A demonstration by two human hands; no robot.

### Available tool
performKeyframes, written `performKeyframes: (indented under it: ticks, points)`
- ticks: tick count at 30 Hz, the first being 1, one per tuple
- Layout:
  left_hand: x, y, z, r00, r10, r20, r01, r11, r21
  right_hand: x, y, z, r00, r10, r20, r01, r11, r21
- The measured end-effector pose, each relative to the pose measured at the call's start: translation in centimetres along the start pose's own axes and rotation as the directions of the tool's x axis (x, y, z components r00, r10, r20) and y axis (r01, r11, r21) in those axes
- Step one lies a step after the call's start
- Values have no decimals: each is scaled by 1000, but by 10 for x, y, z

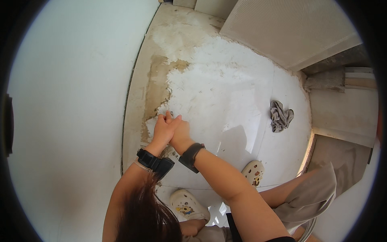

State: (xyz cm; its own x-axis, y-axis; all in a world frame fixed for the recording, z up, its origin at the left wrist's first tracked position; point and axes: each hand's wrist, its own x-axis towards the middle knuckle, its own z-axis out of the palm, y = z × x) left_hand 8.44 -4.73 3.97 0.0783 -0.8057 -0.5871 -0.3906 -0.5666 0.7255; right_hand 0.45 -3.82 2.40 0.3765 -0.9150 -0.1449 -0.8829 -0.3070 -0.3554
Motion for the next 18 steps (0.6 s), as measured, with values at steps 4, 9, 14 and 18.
performKeyframes:
  ticks: [4,9,14,18]
  points:
    - [-14,8,6,996,-29,79,23,997,68,-22,6,-18,993,-113,23,113,993,-39]
    - [28,23,-15,1000,28,4,-27,997,-65,38,7,-4,989,107,106,-109,994,19]
    - [-6,-4,10,996,45,-74,-49,997,-61,-2,26,31,991,-5,-134,3,1000,-19]
    - [-22,-2,14,1000,21,-14,-22,994,-106,-26,40,64,995,100,9,-97,936,340]
